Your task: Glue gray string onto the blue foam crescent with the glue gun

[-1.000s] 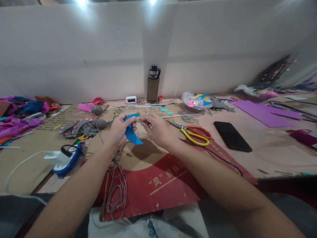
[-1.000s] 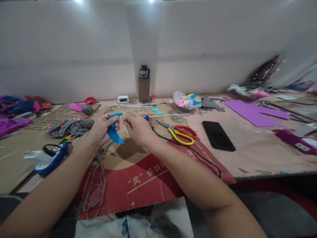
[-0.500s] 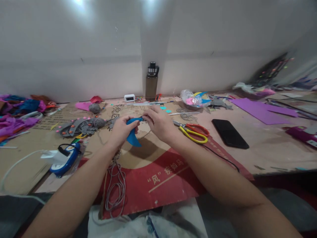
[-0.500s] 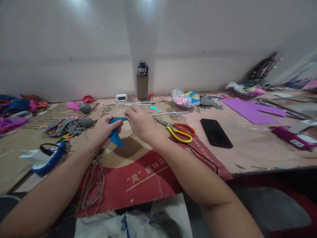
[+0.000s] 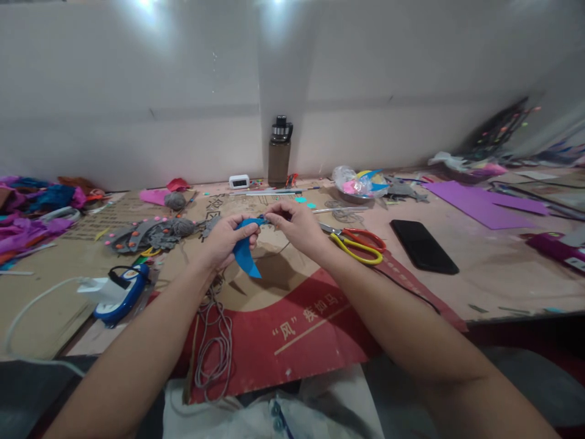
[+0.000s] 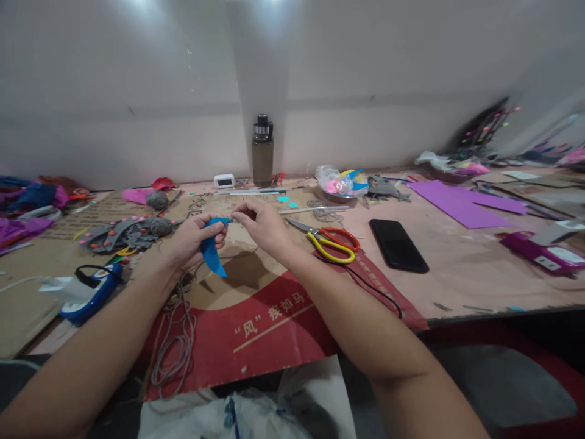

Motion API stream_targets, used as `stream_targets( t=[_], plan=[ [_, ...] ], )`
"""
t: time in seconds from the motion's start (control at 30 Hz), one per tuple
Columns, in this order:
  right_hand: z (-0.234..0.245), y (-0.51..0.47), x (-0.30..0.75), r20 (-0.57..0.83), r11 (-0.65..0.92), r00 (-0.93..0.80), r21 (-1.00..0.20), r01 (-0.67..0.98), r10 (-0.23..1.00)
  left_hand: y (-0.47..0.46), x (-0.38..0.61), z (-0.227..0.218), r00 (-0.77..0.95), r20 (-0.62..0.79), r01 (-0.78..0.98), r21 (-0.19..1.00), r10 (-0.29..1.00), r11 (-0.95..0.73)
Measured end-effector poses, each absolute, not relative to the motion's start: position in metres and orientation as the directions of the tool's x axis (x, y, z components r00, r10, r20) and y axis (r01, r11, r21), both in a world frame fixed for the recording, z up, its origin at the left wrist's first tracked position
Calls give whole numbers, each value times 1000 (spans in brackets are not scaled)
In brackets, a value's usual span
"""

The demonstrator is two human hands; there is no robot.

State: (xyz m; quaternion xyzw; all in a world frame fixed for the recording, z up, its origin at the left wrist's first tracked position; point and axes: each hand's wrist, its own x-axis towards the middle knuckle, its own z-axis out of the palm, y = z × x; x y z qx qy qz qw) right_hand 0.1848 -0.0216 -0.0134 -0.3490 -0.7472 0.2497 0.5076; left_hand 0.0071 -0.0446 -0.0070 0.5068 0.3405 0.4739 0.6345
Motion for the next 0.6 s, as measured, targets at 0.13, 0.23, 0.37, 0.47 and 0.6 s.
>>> stream_targets(
  t=[0.13,0.23,0.37,0.47,0.6],
  plan=[
    [-14,-25,181,553,616,-287,-755,224,782,-47,10,-1,245,55,-294,956,968,20],
    [-11,-33,178,554,621,-283,-726,295,783,-48,11,-1,208,69,-317,949,976,1],
    [-10,-41,176,634,696,-303,-581,422,712,-45,11,-5,163,74,-314,949,984,-19],
    [-14,-43,175,682,748,-349,-461,477,643,-43,11,-9,113,78,-305,951,991,-40],
    [-15,-45,174,670,757,-429,-322,569,607,-42,12,-11,65,78,-270,961,995,-58]
  ],
)
